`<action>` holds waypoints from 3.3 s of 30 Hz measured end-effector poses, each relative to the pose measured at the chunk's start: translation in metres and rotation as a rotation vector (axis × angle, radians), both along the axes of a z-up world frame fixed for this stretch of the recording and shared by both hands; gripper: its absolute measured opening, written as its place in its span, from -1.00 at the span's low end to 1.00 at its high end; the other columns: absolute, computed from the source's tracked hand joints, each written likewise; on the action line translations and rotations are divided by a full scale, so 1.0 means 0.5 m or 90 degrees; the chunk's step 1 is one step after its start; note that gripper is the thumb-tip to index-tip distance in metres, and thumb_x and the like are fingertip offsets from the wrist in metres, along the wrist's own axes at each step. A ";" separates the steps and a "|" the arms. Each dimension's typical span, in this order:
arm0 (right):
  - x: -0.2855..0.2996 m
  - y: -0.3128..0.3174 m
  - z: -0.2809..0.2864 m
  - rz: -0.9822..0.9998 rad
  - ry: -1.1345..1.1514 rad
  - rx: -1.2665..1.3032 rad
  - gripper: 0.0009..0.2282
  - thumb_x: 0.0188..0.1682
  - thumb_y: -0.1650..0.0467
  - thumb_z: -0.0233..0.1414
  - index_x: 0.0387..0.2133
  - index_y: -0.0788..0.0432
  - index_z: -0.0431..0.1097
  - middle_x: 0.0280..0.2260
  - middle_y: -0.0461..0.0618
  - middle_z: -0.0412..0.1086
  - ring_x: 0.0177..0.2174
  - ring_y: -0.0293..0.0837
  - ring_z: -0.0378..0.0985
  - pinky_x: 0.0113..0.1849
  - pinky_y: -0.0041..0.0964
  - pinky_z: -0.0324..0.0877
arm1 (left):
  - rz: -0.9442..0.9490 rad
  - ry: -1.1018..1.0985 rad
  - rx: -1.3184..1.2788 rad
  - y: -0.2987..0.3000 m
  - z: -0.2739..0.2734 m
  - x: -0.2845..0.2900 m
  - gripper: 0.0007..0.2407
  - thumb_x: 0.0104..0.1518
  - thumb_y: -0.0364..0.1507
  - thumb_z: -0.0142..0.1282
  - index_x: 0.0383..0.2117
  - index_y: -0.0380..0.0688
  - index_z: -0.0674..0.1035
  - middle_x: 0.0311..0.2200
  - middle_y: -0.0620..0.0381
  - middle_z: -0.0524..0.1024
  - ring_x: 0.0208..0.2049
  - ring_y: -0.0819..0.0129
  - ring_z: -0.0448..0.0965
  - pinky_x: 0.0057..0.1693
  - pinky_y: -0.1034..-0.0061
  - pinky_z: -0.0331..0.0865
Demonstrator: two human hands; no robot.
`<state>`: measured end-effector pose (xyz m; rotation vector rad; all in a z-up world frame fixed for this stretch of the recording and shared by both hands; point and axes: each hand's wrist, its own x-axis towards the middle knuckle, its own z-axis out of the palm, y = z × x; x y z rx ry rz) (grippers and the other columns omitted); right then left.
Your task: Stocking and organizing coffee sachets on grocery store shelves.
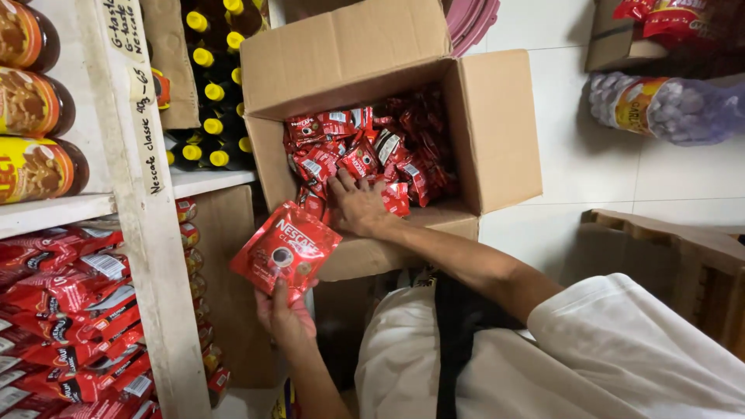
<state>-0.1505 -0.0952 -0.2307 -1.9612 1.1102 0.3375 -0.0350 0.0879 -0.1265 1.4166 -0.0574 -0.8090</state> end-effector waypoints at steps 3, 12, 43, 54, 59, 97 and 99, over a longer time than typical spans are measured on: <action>-0.005 0.011 -0.011 -0.001 -0.038 -0.044 -0.22 -0.17 0.25 0.16 0.36 0.07 -0.06 0.37 0.14 -0.11 0.14 0.31 0.23 0.04 0.49 0.08 | -0.013 0.001 0.001 -0.003 -0.002 -0.003 -0.65 0.23 -0.57 0.04 0.17 -0.28 0.40 0.07 -0.09 0.50 -0.09 0.09 0.63 -0.23 0.21 0.62; -0.133 -0.105 -0.022 -0.341 0.058 -0.165 -0.38 -0.10 0.19 0.15 0.20 0.16 0.15 0.18 0.31 0.15 0.10 0.31 0.29 0.01 0.31 0.27 | 0.009 -0.010 -0.010 0.047 -0.023 0.033 -0.66 0.22 -0.59 0.05 0.15 -0.29 0.43 0.04 -0.08 0.51 -0.09 0.10 0.63 -0.21 0.15 0.63; 0.119 0.018 -0.061 0.045 -0.143 -0.474 -0.57 0.07 0.27 0.04 0.20 0.12 0.26 0.23 0.19 0.23 0.31 0.27 0.03 0.18 0.54 -0.04 | 0.031 -0.024 -0.039 0.017 0.013 0.018 -0.64 0.21 -0.59 0.08 0.17 -0.31 0.42 0.06 -0.08 0.51 -0.05 0.10 0.60 -0.15 0.10 0.59; 0.098 -0.107 0.092 0.500 0.160 -0.247 -0.51 0.04 -0.01 -0.15 0.19 -0.18 0.33 0.29 0.01 0.17 0.34 0.43 -0.25 0.01 0.83 -0.35 | 0.032 -0.034 -0.050 0.025 0.046 0.017 -0.68 0.24 -0.57 0.08 0.13 -0.30 0.43 0.02 -0.07 0.51 -0.11 0.16 0.62 -0.20 0.19 0.61; 0.037 -0.187 0.065 0.485 0.257 -0.267 -0.40 0.00 -0.13 -0.23 0.19 -0.15 0.31 0.28 0.11 0.18 0.29 0.48 -0.13 -0.07 0.85 -0.31 | 0.033 -0.061 -0.063 0.030 0.052 0.021 -0.69 0.27 -0.54 0.08 0.13 -0.32 0.43 0.02 -0.07 0.53 -0.13 0.18 0.63 -0.19 0.23 0.60; -0.069 -0.187 0.003 0.142 -0.242 -0.163 -0.56 0.12 0.11 0.03 0.16 0.07 0.38 0.12 0.20 0.36 0.09 0.12 0.40 0.11 0.12 0.29 | 0.020 -0.006 -0.078 -0.020 0.032 0.028 -0.67 0.26 -0.58 0.01 0.16 -0.27 0.41 -0.02 -0.02 0.52 -0.14 0.21 0.63 -0.20 0.21 0.60; -0.057 -0.162 0.142 0.076 -0.365 -0.024 -0.57 0.11 0.13 0.05 0.14 0.11 0.38 0.03 0.14 0.41 -0.01 -0.01 0.45 -0.03 -0.04 0.38 | 0.003 0.010 -0.104 -0.020 0.030 0.025 -0.67 0.27 -0.59 0.01 0.18 -0.28 0.39 0.00 -0.03 0.50 -0.10 0.19 0.61 -0.18 0.18 0.60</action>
